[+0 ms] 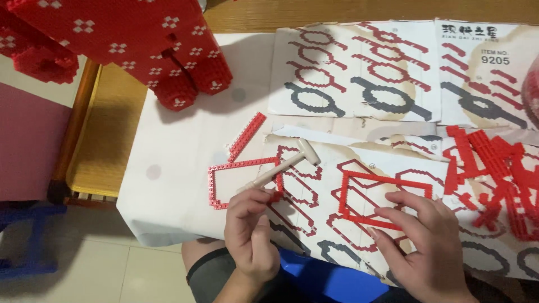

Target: The person assembles small red plastic bricks into rectangular frames by following a printed instruction sheet. They use a white plastic hammer to tap the pieces together and occasionally pick up and examine the frames.

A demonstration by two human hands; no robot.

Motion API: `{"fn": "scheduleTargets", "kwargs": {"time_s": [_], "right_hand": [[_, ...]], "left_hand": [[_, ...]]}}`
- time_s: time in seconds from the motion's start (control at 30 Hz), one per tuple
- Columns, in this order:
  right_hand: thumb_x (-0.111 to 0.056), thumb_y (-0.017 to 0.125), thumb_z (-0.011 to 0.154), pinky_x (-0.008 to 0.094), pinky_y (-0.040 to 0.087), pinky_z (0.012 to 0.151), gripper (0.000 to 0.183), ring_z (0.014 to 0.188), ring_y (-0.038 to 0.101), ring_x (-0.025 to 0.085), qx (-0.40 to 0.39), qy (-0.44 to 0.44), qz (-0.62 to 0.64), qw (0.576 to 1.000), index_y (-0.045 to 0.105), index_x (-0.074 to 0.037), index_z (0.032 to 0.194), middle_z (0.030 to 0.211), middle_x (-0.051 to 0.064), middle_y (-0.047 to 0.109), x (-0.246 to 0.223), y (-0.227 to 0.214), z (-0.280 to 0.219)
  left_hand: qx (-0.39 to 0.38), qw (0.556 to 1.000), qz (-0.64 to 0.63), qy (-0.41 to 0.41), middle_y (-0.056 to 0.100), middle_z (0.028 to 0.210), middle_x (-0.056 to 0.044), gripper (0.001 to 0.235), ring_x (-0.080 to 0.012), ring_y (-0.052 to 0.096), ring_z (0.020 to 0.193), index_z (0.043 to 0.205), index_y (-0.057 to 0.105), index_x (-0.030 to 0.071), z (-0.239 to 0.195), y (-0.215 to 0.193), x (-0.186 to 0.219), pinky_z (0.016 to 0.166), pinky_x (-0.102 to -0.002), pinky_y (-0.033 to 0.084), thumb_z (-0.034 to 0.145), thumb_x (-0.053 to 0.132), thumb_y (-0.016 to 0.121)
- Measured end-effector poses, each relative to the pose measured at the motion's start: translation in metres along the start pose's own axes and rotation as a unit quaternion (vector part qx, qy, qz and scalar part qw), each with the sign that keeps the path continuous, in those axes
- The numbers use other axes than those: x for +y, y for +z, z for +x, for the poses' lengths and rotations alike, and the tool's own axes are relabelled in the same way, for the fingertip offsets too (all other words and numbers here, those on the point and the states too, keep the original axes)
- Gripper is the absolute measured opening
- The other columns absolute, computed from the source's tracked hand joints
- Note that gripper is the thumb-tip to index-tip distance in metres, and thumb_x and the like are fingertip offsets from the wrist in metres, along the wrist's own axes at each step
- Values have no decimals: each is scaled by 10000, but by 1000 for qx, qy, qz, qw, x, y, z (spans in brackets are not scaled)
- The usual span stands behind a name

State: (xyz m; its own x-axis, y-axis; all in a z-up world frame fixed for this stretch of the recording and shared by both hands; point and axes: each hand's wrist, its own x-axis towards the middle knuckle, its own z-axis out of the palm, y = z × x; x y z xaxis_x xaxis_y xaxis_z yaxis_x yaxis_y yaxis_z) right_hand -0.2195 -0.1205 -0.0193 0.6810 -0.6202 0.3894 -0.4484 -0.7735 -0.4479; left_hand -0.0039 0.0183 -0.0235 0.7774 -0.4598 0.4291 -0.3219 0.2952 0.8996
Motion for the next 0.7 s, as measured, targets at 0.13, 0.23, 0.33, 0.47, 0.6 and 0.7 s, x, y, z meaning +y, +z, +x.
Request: {"fn": "scheduleTargets", "kwargs": {"time_s": [0.13, 0.23, 0.33, 0.47, 0.6, 0.7], "right_hand": [[-238, 820, 797, 445, 488, 936, 204, 1025, 665, 249, 0, -13, -5, 1000, 736, -175, 973, 1273, 53, 643, 4, 3, -1], [-96, 779, 844, 422, 464, 1000, 175, 1133, 668, 287, 16, 13, 29, 999, 665, -97, 976, 1250, 86, 692, -1, -1, -2], [-73, 769, 860, 401, 458, 1012, 154, 1098, 648, 276, 23, 17, 37, 999, 665, -97, 971, 1232, 68, 691, -3, -3, -1], [-78, 745, 868, 365, 494, 996, 111, 1095, 663, 245, 18, 55, 59, 997, 678, -87, 955, 1210, 70, 701, -3, -6, -4], [-91, 728, 854, 373, 473, 1008, 158, 1101, 643, 249, -19, 32, 84, 996, 667, -113, 998, 1237, 76, 692, -6, -14, -4], [-164, 722, 840, 515, 305, 1206, 142, 1159, 667, 199, -46, -2, 62, 997, 672, -191, 970, 1268, 47, 677, 6, -8, -19]], "left_hand": [[-11, 1000, 1, 3, 602, 1066, -189, 140, -318, 645, 1036, 997, 537, 16, 2, -3, 0, 985, -440, 547, 883, -7, 460], [-35, 999, 15, 8, 595, 1065, -195, 110, -325, 645, 1042, 992, 541, 8, 3, -2, 3, 984, -442, 548, 903, -7, 478], [-54, 997, 53, 29, 614, 1043, -186, 78, -318, 648, 1015, 994, 560, 4, 6, -1, 5, 949, -428, 563, 940, 46, 524], [-60, 995, 69, 28, 616, 1030, -188, 70, -318, 663, 1001, 975, 560, 1, 5, -1, 8, 927, -422, 574, 918, 26, 528], [-120, 976, 168, 68, 670, 994, -164, 76, -293, 723, 949, 914, 629, 16, 9, -2, 12, 875, -354, 574, 872, 57, 581], [-261, 945, 136, 140, 617, 1045, -210, 163, -334, 662, 905, 1047, 614, -69, 22, 6, 22, 788, -389, 578, 928, 36, 578]]}}
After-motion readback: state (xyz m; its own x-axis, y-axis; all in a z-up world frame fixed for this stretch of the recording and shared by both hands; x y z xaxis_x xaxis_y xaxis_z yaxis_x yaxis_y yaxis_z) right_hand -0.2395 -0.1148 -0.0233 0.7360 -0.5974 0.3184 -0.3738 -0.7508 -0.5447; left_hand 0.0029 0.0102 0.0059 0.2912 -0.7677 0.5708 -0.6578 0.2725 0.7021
